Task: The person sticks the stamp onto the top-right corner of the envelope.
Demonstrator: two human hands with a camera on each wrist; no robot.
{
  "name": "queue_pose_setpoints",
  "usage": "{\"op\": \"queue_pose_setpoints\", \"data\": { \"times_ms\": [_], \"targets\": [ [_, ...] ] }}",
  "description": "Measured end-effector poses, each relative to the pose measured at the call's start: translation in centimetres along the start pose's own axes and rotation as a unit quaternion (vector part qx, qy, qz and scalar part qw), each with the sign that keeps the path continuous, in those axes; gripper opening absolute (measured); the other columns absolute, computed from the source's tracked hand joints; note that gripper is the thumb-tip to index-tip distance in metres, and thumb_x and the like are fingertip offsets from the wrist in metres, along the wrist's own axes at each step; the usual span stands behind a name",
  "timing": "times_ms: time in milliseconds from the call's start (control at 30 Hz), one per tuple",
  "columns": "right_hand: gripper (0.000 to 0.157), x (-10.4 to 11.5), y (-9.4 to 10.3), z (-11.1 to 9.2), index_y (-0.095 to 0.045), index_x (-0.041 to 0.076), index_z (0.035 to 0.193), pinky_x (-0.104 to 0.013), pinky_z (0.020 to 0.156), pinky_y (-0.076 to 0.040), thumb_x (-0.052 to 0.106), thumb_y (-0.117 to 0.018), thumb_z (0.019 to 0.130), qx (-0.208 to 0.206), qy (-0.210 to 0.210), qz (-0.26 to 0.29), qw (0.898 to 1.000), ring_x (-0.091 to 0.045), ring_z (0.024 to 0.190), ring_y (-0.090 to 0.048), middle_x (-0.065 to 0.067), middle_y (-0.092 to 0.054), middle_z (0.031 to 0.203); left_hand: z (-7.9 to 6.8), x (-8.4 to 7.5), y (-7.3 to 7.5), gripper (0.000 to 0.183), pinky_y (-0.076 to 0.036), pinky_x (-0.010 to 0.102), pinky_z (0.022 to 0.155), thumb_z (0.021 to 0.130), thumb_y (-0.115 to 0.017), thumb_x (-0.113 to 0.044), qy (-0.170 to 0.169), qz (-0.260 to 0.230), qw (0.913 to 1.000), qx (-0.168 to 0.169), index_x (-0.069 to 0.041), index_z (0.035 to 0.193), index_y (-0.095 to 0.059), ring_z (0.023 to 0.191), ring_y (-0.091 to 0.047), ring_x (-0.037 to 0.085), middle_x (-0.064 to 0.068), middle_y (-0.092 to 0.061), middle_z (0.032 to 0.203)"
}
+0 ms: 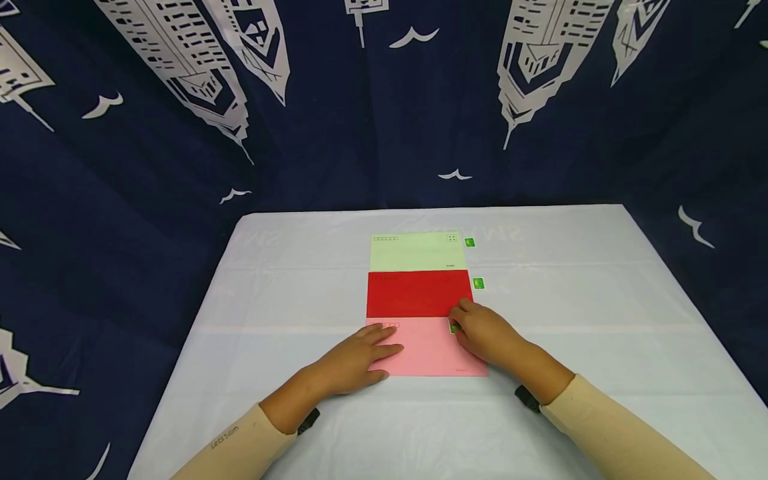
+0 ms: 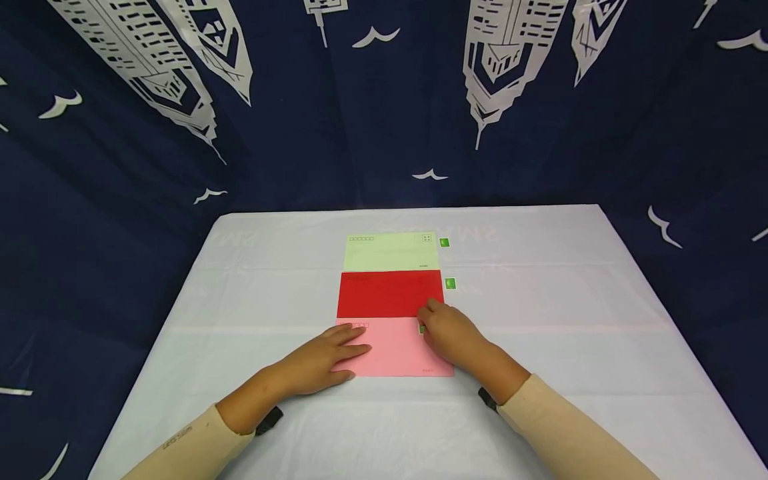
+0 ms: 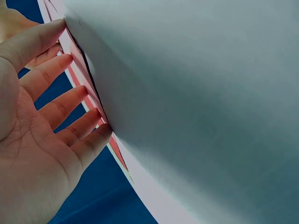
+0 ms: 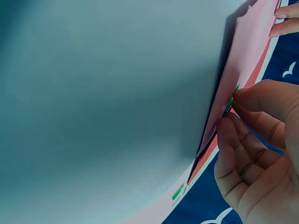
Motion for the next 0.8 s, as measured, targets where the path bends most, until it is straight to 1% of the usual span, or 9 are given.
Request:
{"op": "queue_pose_setpoints", "data": {
  "times_ms": [200, 367, 500, 600, 733, 800],
  "targets": [
    [0.015, 0.0, 0.14, 0.07, -0.068, 0.004, 0.096, -0.029, 0.068, -0.055, -0.002, -0.073, 0.083, 0.005, -0.009, 0.007, 1.0, -0.012, 0.071, -0.054, -0.002, -0.058, 0.087, 0.08, -0.04, 0.09, 0.053, -0.032, 0.048, 0.124, 0.099, -0.065, -0.027, -0.002, 0.004, 1.0, -0.002, -0.018, 0.149, -0.052, 0.153, -0.031, 0.034, 0.009, -0.037, 0.164],
    [0.016, -0.12, 0.07, 0.1, -0.068, 0.005, 0.097, -0.03, 0.068, -0.055, -0.001, -0.073, 0.083, 0.006, -0.011, 0.005, 1.0, -0.013, 0.072, -0.055, -0.002, -0.059, 0.088, 0.14, 0.01, 0.05, 0.053, -0.032, 0.048, 0.124, 0.098, -0.066, -0.027, 0.001, 0.001, 1.0, -0.005, -0.018, 0.149, -0.053, 0.152, -0.032, 0.034, 0.009, -0.038, 0.163],
    [0.015, -0.2, -0.03, 0.05, -0.069, 0.005, 0.097, -0.03, 0.069, -0.055, -0.001, -0.073, 0.083, 0.006, -0.015, 0.006, 1.0, -0.013, 0.072, -0.056, -0.002, -0.059, 0.087, 0.2, 0.11, -0.01, 0.053, -0.033, 0.047, 0.124, 0.097, -0.067, -0.028, 0.005, 0.003, 0.9999, -0.009, -0.017, 0.147, -0.054, 0.152, -0.033, 0.032, 0.008, -0.039, 0.163],
    [0.015, -0.19, -0.05, 0.05, -0.069, 0.005, 0.097, -0.03, 0.069, -0.056, 0.0, -0.072, 0.083, 0.005, -0.017, 0.008, 1.0, -0.013, 0.073, -0.056, -0.002, -0.059, 0.087, 0.21, 0.11, 0.02, 0.052, -0.033, 0.045, 0.124, 0.097, -0.068, -0.028, 0.014, 0.004, 0.9999, -0.009, -0.018, 0.147, -0.055, 0.152, -0.034, 0.029, 0.007, -0.04, 0.162],
    [0.015, -0.1, -0.02, 0.08, -0.069, 0.005, 0.097, -0.03, 0.069, -0.056, 0.0, -0.073, 0.083, 0.006, -0.014, 0.012, 1.0, -0.012, 0.073, -0.055, -0.002, -0.059, 0.087, 0.24, 0.08, 0.11, 0.052, -0.037, 0.042, 0.122, 0.096, -0.069, -0.027, 0.03, -0.008, 0.9995, -0.01, -0.018, 0.145, -0.057, 0.151, -0.035, 0.025, 0.006, -0.041, 0.161],
    [0.015, -0.13, -0.04, 0.08, -0.069, 0.005, 0.097, -0.029, 0.07, -0.055, 0.0, -0.073, 0.083, 0.01, -0.015, 0.015, 1.0, -0.012, 0.074, -0.054, -0.002, -0.059, 0.088, 0.25, 0.06, 0.17, 0.051, -0.039, 0.043, 0.121, 0.095, -0.07, -0.026, 0.036, -0.016, 0.9992, -0.012, -0.018, 0.144, -0.058, 0.15, -0.036, 0.026, 0.007, -0.042, 0.16]
  ]
}}
Point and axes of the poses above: each hand's wrist, its own z-axis towards the middle knuckle, its own y-axis out of the back of the hand, x = y × z, the point moved 5 cm from there along z, towards the middle knuckle
